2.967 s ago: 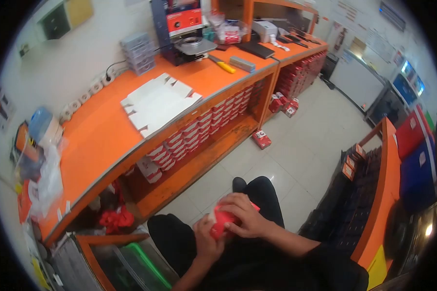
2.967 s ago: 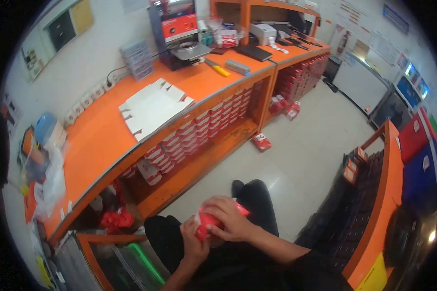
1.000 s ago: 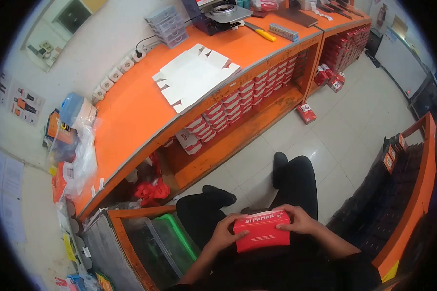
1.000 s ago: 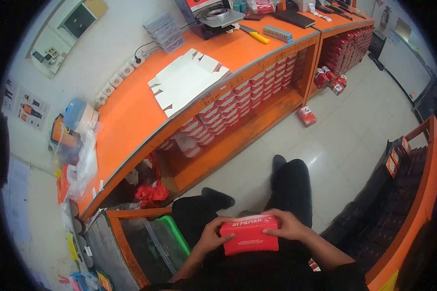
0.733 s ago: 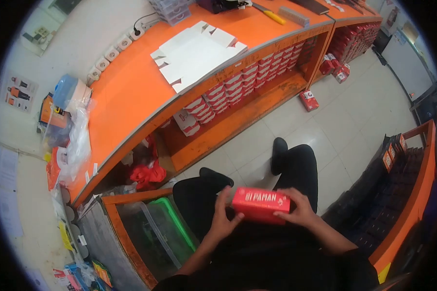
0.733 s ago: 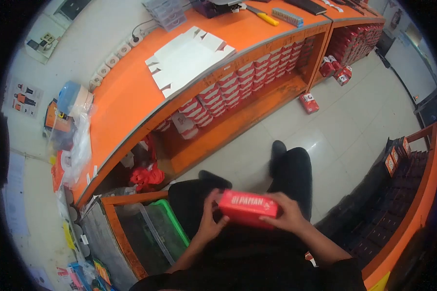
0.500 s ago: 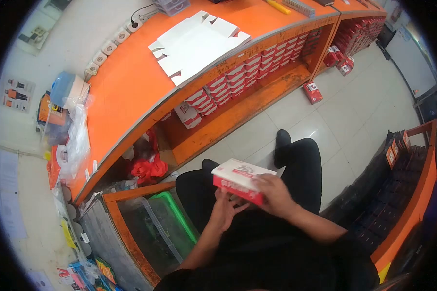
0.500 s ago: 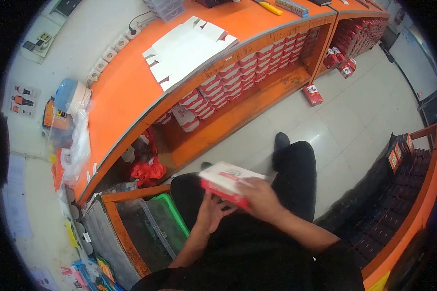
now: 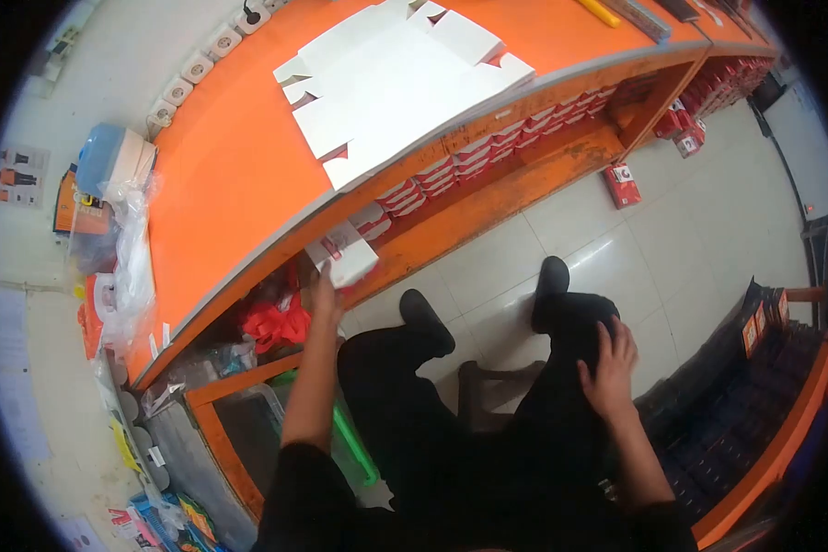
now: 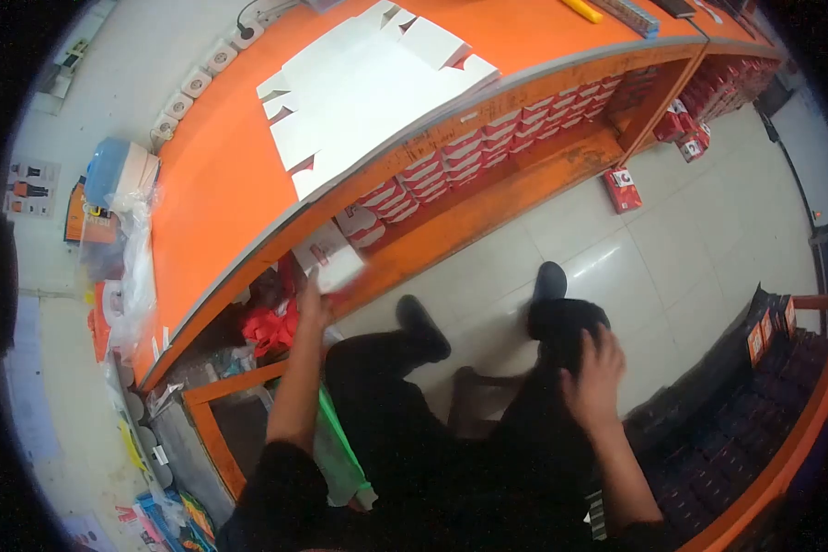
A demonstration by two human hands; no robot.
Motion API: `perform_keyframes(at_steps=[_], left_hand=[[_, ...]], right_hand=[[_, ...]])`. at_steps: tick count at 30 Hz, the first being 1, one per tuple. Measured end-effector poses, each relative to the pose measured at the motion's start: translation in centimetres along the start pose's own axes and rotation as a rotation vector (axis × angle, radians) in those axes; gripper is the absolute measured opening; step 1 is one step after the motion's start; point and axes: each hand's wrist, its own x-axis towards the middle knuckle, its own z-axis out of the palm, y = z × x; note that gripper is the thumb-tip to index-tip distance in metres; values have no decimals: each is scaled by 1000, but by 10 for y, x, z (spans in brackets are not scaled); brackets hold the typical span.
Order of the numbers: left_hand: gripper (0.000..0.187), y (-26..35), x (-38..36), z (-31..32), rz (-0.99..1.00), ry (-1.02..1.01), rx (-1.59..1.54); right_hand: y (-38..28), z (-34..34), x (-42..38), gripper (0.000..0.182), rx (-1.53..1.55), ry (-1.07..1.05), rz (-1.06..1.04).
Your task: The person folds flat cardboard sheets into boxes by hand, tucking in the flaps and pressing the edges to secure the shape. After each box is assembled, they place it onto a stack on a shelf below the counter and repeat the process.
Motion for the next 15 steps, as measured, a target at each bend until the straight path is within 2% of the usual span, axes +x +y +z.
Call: perform_keyframes(at_steps=[2,4,7,11,15], left_hand=[[43,7,67,8,25,38,116],[43,11,123,19,38,67,251],[42,-7,179,39,22,75,533],[43,-51,197,50,-38,33,1040],[43,-52,182,49,-96,-104,1353]], right_hand=[[15,16,-1,87,-16,-32,63],[13,21,7,84,268,17,126],[-4,19,23,83,225,-1,184],[-7,17,41,83,214,-28,218],[-10,16,61,83,247,-18,264]])
